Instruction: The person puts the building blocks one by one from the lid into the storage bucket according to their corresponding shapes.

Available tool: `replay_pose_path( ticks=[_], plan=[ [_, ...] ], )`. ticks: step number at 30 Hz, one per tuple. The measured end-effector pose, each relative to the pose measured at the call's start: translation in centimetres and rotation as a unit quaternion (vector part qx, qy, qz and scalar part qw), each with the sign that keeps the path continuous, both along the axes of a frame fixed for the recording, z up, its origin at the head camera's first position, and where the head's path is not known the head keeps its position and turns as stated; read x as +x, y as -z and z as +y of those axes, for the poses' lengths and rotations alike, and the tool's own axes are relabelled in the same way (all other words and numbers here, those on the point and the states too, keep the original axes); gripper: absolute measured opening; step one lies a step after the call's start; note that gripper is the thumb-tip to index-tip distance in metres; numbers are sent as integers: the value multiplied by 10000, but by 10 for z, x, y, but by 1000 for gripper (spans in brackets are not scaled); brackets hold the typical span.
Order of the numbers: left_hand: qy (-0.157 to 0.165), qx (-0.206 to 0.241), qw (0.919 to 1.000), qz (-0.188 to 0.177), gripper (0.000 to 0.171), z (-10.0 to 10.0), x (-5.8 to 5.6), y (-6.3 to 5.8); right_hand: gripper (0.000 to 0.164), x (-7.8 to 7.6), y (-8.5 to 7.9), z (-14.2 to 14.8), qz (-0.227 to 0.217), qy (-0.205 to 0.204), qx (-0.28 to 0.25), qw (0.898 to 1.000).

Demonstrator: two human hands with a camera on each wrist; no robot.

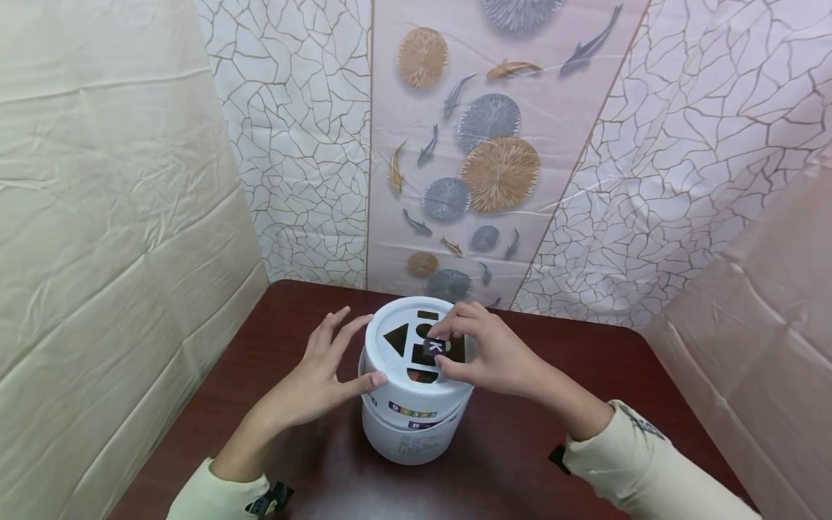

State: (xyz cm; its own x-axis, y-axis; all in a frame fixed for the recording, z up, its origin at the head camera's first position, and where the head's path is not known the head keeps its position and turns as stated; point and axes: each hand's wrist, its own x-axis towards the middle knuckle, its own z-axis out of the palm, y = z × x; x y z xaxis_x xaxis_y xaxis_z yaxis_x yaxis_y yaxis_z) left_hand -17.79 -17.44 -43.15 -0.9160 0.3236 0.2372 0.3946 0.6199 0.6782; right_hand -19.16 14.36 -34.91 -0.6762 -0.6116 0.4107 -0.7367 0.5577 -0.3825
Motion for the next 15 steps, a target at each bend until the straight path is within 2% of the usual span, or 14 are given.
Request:
replay_pose_path(
  ticks=[15],
  plan=[
    [-9,-14,10000,-82,94,0,0,-2,27,-9,5,-14,-194,-106,321,9992]
  ],
)
